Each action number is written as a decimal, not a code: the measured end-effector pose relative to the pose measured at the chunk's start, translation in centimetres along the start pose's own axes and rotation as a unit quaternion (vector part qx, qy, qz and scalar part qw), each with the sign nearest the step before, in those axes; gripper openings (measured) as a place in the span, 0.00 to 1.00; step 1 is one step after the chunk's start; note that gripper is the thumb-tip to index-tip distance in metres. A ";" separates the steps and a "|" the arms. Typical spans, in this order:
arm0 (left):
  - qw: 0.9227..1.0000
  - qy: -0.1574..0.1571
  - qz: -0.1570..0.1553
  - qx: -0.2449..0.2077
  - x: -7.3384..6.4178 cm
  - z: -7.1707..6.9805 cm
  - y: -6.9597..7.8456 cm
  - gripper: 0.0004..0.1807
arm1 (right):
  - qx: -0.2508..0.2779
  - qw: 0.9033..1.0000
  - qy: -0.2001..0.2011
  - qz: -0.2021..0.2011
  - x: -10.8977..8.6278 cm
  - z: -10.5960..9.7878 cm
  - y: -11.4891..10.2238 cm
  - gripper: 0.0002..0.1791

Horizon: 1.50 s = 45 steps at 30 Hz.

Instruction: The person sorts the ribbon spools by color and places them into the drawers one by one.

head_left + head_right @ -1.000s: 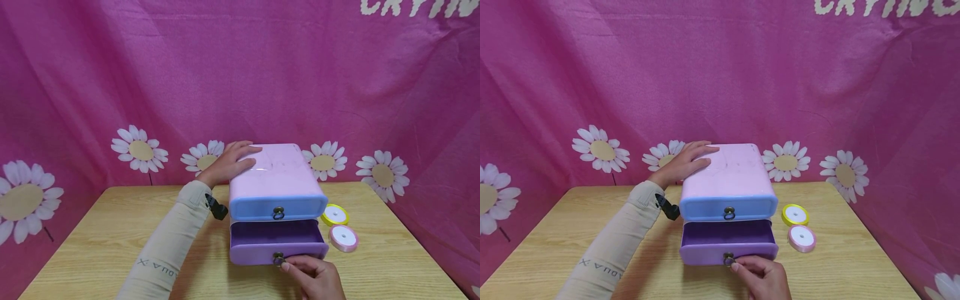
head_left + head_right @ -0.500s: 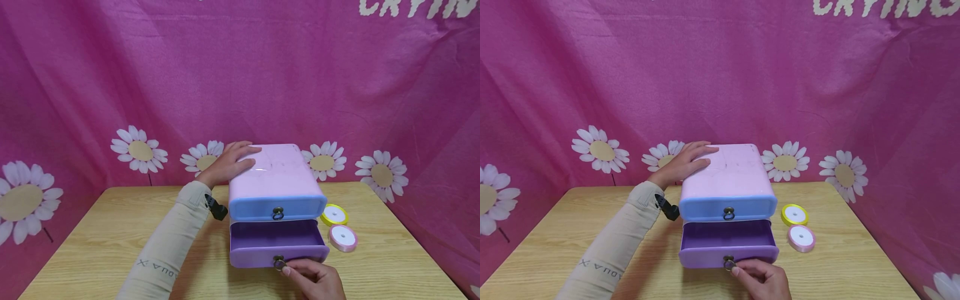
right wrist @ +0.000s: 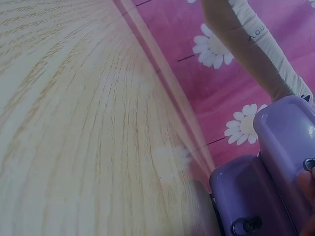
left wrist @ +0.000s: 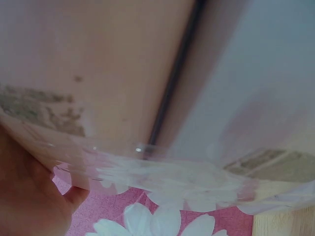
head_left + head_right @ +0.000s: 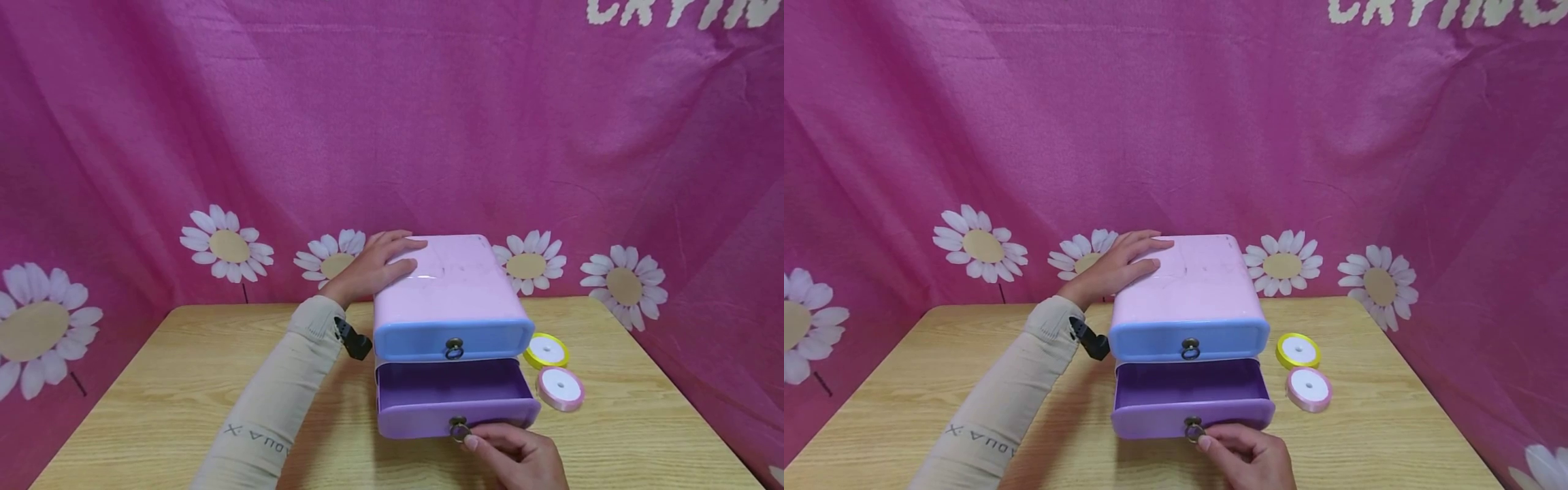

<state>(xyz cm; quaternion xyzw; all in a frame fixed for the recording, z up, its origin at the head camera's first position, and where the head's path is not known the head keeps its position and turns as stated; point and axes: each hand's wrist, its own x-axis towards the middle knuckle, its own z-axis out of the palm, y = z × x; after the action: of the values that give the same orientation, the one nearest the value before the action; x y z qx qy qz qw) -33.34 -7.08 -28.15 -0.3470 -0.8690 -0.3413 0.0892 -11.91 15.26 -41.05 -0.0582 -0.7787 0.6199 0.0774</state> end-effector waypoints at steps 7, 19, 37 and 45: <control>1.000 -0.001 -0.002 -0.006 0.0 0.0 0.0 0.23 | -0.006 0.999 0.009 0.041 -0.4 -0.1 -0.5 0.10; 1.000 -0.004 -0.010 -0.014 0.0 0.0 0.0 0.23 | -0.001 1.000 0.021 -0.013 -1.0 -0.3 -0.1 0.06; 1.000 -0.006 -0.005 -0.006 -0.1 -0.1 0.2 0.23 | 0.011 0.999 0.025 -0.035 -2.4 -0.4 0.6 0.06; 1.000 -0.004 -0.006 -0.004 -0.1 -0.1 0.2 0.23 | 0.026 0.999 0.044 0.009 -3.3 0.0 -0.1 0.07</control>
<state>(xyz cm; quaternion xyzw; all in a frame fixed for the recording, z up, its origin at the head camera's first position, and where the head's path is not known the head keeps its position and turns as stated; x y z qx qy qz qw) -33.13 -7.05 -28.03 -0.3440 -0.8698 -0.3439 0.0821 -8.70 14.65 -41.06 -0.0900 -0.7574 0.6378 0.1072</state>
